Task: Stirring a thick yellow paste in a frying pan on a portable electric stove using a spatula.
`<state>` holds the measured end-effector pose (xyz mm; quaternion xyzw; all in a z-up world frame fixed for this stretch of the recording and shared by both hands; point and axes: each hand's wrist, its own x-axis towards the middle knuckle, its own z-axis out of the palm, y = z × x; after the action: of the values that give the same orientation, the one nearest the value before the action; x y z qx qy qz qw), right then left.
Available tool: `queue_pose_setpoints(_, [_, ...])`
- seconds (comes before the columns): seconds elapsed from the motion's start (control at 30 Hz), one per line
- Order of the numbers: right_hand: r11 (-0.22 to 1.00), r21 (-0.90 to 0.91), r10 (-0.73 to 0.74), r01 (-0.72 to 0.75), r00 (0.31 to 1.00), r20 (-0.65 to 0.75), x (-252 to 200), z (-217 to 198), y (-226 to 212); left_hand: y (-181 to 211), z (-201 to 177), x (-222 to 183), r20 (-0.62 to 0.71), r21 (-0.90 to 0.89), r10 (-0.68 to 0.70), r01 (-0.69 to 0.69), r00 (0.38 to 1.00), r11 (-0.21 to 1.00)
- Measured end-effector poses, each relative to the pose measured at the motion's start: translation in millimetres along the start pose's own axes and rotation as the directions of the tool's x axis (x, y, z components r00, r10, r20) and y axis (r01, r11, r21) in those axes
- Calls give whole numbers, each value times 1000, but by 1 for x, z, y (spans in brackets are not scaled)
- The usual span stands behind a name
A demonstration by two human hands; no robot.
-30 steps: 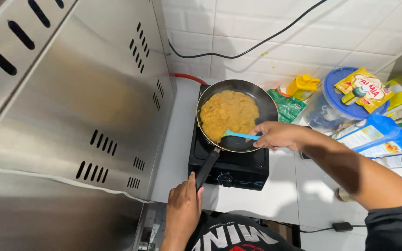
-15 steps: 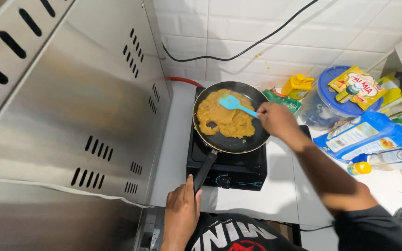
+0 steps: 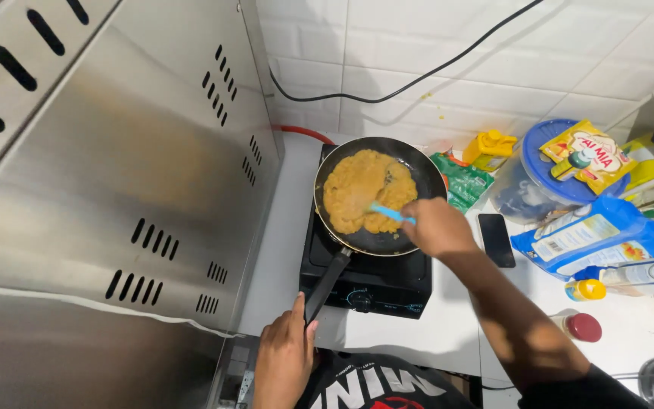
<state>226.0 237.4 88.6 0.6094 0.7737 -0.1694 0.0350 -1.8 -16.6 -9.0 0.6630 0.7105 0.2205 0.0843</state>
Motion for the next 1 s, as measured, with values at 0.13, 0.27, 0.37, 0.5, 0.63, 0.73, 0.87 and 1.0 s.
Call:
queue_pose_setpoints(0.13, [999,29,-47,46,997,54,-6,-9,23,0,-1,-4,8,-32,-31,31,999,999])
queue_pose_setpoints(0.27, [977,-25,212,-213,976,-52,-7,-15,28,5,-6,-6,16,6,-55,55,998,998])
queue_pose_setpoints(0.37, [1000,-8,24,-24,997,70,-11,4,30,8,-12,-2,29,-20,-98,99,995,995])
queue_pose_setpoints(0.5, [989,-26,146,-145,986,86,-18,-31,44,15,-20,1,10,-5,-120,120,993,993])
queue_pose_setpoints(0.63, [977,-120,170,-179,982,-78,-17,-13,69,21,-18,11,-14,24,-180,180,984,983])
queue_pose_setpoints(0.73, [983,36,-179,179,984,-23,-26,11,84,23,-24,18,93,33,-279,277,956,960])
queue_pose_setpoints(0.87, [984,-134,121,-118,993,15,-19,-15,84,24,-28,23,126,-57,-272,280,954,958])
queue_pose_setpoints(1.0, [957,181,-215,225,974,-72,-17,17,74,22,-32,31,126,-83,-160,171,979,982])
